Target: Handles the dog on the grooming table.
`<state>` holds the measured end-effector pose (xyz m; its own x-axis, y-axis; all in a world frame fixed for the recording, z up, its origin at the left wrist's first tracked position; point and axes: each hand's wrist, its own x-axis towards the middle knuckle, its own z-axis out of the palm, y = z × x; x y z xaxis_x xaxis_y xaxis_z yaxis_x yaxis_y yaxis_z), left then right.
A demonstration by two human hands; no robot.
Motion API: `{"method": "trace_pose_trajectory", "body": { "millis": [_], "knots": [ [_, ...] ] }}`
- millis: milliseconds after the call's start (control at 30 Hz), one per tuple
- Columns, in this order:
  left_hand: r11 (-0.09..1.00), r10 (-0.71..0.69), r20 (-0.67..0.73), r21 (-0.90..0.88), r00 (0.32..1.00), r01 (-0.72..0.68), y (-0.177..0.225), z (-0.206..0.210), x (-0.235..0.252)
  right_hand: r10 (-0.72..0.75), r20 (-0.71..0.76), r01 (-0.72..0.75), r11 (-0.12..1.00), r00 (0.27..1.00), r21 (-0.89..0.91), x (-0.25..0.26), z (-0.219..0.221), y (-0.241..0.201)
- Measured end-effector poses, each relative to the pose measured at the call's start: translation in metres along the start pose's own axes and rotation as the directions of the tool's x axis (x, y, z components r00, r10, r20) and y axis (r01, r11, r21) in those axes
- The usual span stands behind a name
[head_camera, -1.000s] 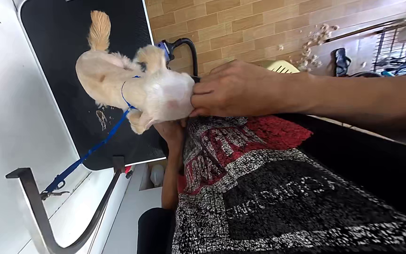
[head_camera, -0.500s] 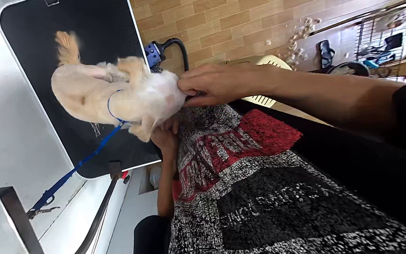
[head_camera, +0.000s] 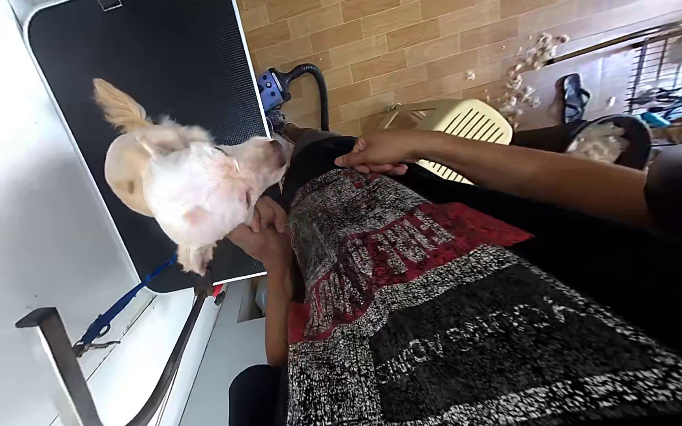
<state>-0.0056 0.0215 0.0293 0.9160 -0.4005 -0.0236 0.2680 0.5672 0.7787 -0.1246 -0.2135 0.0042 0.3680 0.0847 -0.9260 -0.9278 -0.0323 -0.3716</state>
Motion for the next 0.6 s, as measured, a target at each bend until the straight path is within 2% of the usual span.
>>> {"method": "trace_pose_trajectory", "body": {
  "millis": [133, 333, 400, 433, 600],
  "knots": [
    [0.999, -0.023, -0.042, 0.046, 0.999, 0.025, 0.001, 0.002, -0.002, -0.023, -0.141, 0.023, 1.0, 0.99, -0.004, 0.008, 0.0, 0.0],
    [0.997, -0.078, -0.117, -0.037, 0.99, 0.075, -0.002, 0.002, -0.01, -0.023, -0.423, 0.068, 0.993, 0.906, 0.093, 0.028, 0.001, 0.009],
    [0.997, -0.044, -0.164, 0.049, 0.985, 0.053, -0.002, -0.002, -0.011, -0.046, -0.487, 0.074, 0.997, 0.872, 0.038, 0.036, 0.001, 0.012],
    [0.997, -0.009, -0.133, 0.08, 0.991, 0.019, -0.001, -0.007, -0.011, -0.069, -0.51, 0.073, 0.997, 0.857, -0.012, 0.04, 0.0, 0.013],
    [0.999, 0.006, -0.033, 0.04, 0.999, -0.004, 0.015, -0.015, -0.004, -0.27, -0.502, 0.113, 0.94, 0.821, -0.321, 0.054, -0.005, 0.016]
  ]
}}
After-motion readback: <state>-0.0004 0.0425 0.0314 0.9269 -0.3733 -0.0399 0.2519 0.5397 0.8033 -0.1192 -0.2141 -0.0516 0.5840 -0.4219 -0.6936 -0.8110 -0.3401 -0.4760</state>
